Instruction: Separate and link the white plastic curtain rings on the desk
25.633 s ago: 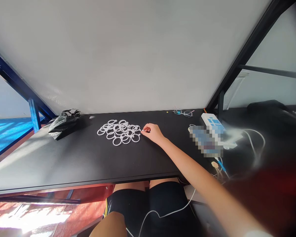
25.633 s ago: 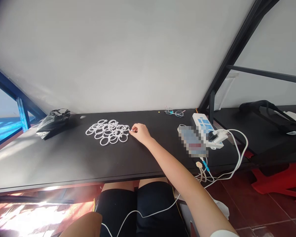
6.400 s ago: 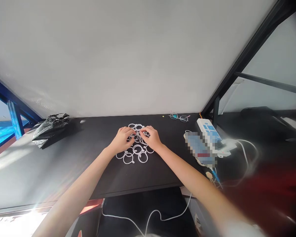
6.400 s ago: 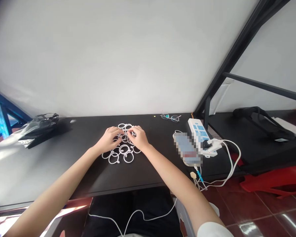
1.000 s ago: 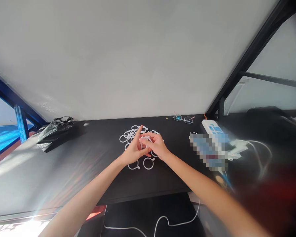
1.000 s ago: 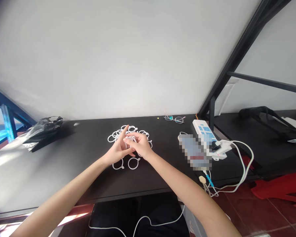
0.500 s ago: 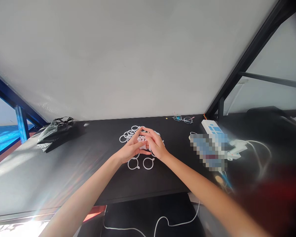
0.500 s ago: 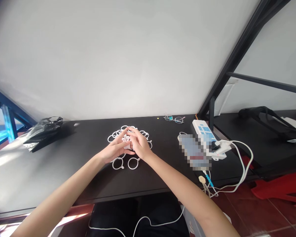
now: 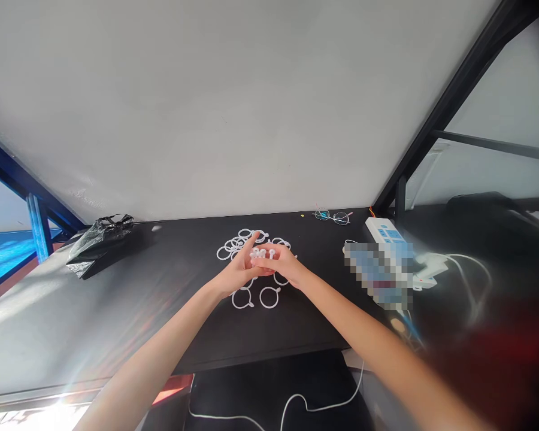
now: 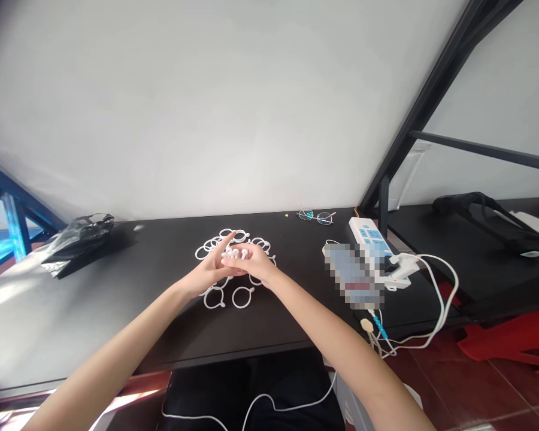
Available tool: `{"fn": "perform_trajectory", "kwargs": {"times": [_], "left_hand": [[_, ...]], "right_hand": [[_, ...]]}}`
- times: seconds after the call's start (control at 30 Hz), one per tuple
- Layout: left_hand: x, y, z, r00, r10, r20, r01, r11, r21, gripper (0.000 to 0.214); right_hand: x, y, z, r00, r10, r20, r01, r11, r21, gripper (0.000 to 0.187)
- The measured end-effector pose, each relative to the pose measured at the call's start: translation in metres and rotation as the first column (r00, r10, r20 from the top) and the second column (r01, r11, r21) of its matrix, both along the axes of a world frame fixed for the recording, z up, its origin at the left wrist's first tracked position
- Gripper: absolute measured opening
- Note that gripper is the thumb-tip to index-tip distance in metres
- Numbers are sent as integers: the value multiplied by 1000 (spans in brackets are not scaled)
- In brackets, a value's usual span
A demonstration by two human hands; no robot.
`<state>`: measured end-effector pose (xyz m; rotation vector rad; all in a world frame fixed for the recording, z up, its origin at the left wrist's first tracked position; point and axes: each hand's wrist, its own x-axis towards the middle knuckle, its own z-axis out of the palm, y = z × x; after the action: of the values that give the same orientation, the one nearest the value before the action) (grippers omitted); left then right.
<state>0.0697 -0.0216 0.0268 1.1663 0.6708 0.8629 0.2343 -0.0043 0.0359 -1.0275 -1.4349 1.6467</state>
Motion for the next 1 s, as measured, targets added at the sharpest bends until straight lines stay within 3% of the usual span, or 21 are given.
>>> {"fn": "perform_trajectory", "kwargs": {"times": [0.13,0.3,0.5,0.63,0.77,1.0], "left_hand": [[3,-3,1,999,-15,-44,17,998,54,105],[3,-2,0,999,10,-35,-7,997,80,106],[-20,4,16,985,-163,-50,160,986,-52,95],[-31,7,19,975,-221,15,221,969,-109,91],[-29,6,16,950,-302,86,310,945,-104,94],[-27,8,18,969,-212,128,222,973,-69,69]], "right_hand": [[-1,-1,-3,999,21,46,-26,994,109,33],[-6,-5,-9,999,24,-24,-21,995,102,28],[6,2,3,981,193,-25,-189,977,96,34],[12,3,10,940,329,-83,-329,944,25,47],[7,-2,9,933,327,-153,-340,937,-73,44],[5,-4,6,919,315,-236,-350,928,-124,41]]}}
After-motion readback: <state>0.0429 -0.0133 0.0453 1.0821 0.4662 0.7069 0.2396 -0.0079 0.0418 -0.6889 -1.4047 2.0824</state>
